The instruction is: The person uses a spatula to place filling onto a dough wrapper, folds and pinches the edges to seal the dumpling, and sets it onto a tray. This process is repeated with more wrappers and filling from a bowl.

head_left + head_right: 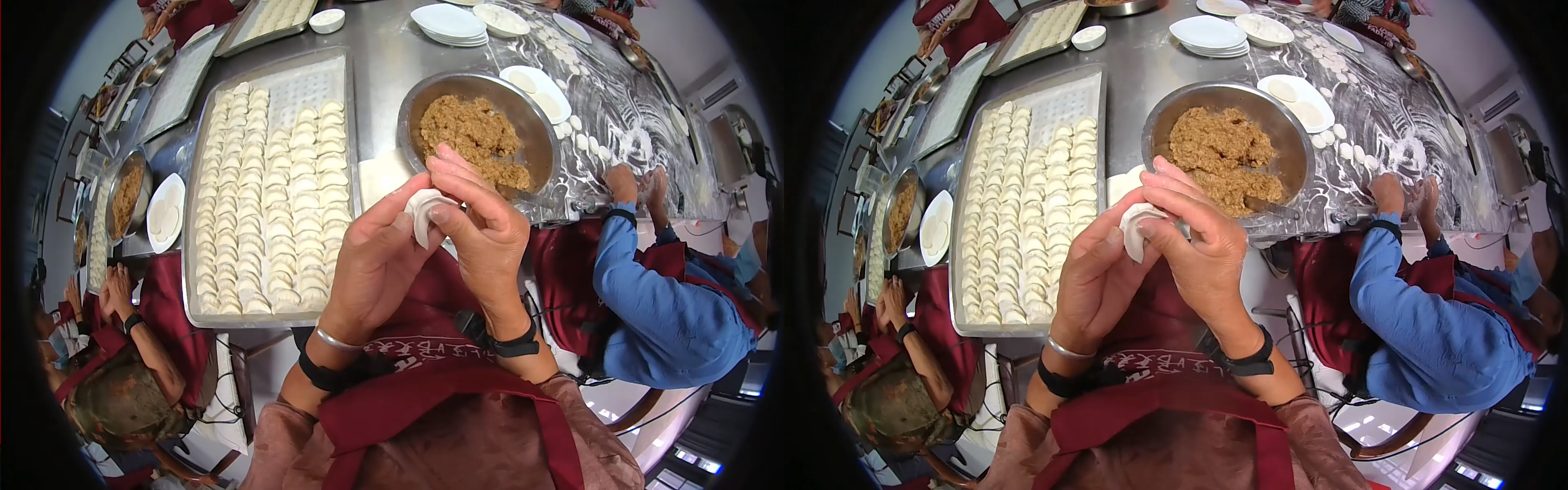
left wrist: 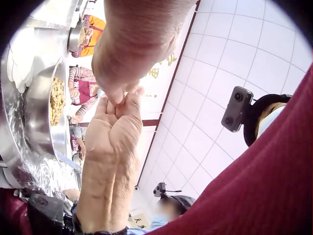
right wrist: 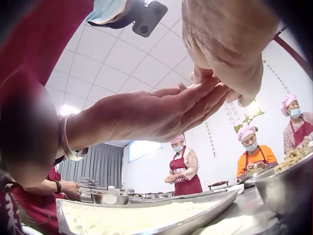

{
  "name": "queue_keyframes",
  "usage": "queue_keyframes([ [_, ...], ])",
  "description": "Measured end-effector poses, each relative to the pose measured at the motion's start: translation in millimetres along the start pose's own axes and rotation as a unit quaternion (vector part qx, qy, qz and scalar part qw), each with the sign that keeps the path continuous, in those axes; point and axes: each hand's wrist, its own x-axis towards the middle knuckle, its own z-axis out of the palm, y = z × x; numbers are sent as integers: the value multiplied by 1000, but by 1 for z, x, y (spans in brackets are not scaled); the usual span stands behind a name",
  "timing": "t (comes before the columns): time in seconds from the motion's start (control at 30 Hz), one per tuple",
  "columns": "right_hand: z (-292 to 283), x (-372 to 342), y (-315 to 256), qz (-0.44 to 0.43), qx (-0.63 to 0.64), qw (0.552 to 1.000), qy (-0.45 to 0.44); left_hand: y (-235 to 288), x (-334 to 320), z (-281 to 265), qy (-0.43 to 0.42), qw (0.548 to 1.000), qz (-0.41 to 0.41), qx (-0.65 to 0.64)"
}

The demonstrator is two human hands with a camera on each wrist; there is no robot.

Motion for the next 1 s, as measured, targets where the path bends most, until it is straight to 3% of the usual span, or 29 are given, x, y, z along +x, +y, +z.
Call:
queue_keyframes([
  [0.27,-8,4,12,-88,-28,996,-14,-2,0,0,0,1000,-8,17],
  [0.4,-11,7,10,-82,-27,995,-53,2,1,-3,-7,999,-26,24],
  [0.47,-6,8,-3,23,8,999,-42,5,-2,-7,-11,999,-34,25],
  [0.77,-22,13,13,-91,-71,979,-170,6,-4,-8,6,998,-67,7],
  [0.87,-17,15,0,-23,-34,984,-172,7,-4,-11,-2,996,-85,13],
  [1.0,-21,19,0,-27,-50,977,-207,5,-4,-19,-1,995,-99,19],
])
